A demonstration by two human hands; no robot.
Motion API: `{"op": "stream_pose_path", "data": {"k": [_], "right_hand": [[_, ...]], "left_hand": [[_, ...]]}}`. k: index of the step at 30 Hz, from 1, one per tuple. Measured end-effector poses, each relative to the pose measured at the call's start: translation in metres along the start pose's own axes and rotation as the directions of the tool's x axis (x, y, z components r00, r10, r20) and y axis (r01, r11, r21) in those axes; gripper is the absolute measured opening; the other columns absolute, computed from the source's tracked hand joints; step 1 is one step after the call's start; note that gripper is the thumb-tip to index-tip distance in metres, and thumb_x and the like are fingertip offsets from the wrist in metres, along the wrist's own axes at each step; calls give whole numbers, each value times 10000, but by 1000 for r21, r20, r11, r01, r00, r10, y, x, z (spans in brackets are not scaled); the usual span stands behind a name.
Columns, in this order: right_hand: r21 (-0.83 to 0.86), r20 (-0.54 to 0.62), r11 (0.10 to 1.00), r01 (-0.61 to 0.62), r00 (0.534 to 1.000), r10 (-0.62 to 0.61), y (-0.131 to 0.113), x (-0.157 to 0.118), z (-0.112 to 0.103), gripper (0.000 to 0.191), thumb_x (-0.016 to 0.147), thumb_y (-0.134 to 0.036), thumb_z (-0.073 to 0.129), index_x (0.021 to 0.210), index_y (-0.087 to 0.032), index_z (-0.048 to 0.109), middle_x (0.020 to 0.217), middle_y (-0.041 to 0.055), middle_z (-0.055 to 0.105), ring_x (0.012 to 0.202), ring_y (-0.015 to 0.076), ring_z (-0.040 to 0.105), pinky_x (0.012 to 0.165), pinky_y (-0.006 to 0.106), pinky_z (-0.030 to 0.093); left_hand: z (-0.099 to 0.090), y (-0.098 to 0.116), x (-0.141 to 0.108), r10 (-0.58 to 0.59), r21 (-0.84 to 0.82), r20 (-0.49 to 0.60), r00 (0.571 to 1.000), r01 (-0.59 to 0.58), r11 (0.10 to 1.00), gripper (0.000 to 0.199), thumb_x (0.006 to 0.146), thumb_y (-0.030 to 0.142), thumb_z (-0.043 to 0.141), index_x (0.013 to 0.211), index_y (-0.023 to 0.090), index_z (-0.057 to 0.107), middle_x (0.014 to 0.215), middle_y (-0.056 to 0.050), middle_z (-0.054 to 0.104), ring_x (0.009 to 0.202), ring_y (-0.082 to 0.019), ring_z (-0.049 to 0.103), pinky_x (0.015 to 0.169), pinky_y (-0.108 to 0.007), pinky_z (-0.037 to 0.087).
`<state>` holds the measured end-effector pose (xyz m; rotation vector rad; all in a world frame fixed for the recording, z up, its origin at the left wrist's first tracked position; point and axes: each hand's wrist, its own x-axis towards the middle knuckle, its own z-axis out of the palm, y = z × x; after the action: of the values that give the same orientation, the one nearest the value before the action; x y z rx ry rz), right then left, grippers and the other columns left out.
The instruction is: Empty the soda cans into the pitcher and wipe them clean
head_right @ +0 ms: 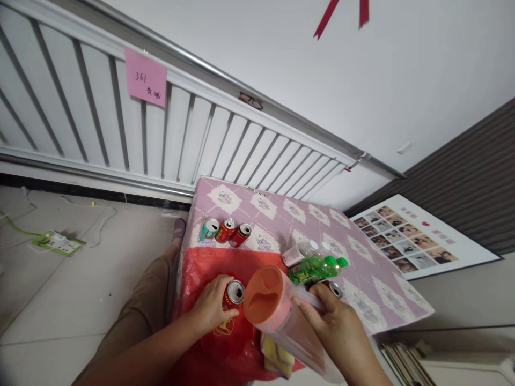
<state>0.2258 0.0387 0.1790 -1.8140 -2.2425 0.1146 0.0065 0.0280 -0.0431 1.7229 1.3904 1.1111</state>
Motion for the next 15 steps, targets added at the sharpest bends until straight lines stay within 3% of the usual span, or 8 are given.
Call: {"op": "stream_pose_path", "data": {"k": [15], "right_hand": [[-3,-38,1000,-10,999,10,-4,1,-2,419,780,-647,547,726,-237,614,630,24,708,540,207,660,493,271,474]], "left_hand": [[1,-1,0,-1,-26,-16,1000,1,1000,749,600,182,834,1257,235,477,1278,-102,584,1204,-319,554,1022,-513,454]]}}
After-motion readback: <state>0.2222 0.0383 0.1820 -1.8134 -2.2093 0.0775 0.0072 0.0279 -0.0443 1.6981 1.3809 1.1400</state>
